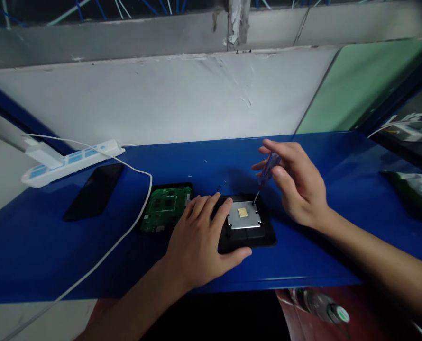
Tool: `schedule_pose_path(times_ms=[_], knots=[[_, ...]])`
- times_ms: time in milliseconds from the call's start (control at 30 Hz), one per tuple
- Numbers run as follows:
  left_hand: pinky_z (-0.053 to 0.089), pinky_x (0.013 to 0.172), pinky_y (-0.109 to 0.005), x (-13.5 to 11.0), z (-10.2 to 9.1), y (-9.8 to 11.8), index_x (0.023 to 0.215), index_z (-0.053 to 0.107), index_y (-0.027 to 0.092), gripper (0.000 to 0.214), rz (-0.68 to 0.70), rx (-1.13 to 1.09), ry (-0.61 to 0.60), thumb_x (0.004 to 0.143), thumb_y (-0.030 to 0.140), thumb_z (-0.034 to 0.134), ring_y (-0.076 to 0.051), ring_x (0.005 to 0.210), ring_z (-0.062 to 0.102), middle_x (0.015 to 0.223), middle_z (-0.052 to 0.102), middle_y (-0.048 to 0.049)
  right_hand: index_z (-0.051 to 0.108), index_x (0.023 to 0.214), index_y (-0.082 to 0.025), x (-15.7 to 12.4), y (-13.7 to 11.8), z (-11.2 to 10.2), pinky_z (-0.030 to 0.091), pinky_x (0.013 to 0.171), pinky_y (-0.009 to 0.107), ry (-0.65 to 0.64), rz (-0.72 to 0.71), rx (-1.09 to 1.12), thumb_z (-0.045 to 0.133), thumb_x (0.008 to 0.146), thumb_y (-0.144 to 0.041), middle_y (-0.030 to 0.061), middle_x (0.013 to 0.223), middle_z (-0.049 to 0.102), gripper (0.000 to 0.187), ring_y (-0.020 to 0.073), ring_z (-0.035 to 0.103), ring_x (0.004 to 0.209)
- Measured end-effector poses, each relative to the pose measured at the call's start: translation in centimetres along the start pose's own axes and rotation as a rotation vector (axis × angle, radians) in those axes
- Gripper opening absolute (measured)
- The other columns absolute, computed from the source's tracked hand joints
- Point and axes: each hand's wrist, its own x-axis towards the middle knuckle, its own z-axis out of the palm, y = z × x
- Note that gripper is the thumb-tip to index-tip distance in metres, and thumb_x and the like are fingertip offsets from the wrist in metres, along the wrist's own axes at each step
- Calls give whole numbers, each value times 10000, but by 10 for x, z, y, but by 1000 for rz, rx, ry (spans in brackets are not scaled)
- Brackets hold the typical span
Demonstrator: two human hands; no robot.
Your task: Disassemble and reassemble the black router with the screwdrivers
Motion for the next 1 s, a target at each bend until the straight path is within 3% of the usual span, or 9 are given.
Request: schedule_pose_path(times_ms=[200,433,567,700,767,900,1000], knots=[[398,1072,-641,-1,-1,1,1377,523,138,803,-3,-17,5,787,660,681,-418,1285,504,1425,551,-207,450,1470,-378,-3,1,-1,662,825,491,-24,56,59,474,998,-246,59,1381,571,491,254,654,1087],[398,1073,-636,0,0,1,1367,525,151,786,-3,-20,14,783,653,685,-416,1282,505,1423,549,-199,360,1513,-378,-4,-1,2,669,787,438,-11,85,50,610,945,-234,60,1340,635,636,231,721,958],[408,1058,-644,-1,0,0,1361,532,148,782,1,-15,11,789,662,673,-419,1270,511,1415,553,-206,499,1407,-356,-3,3,3,653,800,432,54,35,8,731,864,-220,43,1095,657,606,223,703,908],[406,1057,-643,0,0,0,1334,558,155,755,0,-6,13,785,660,676,-421,1266,515,1409,555,-206,599,1283,-362,-1,8,0,638,703,429,76,-32,-48,793,804,-256,41,1023,602,528,219,654,819],[408,1056,-641,0,0,0,1323,564,166,738,-5,-6,11,782,654,682,-419,1263,519,1408,558,-200,592,1306,-365,-1,6,-2,632,693,440,63,-38,-47,731,860,-284,55,1039,610,474,231,654,831],[416,1046,-648,0,-1,1,1314,569,164,747,-8,-6,11,767,656,698,-422,1259,522,1401,562,-206,499,1433,-351,-2,0,-2,609,841,489,2,-1,-20,471,1005,-247,74,1236,630,442,237,688,966],[409,1052,-647,-1,-1,1,1320,567,163,750,-7,-7,4,772,661,691,-420,1264,515,1407,557,-204,434,1487,-349,-3,-1,0,599,877,475,-6,-3,-32,486,994,-186,69,1264,640,522,224,687,991]])
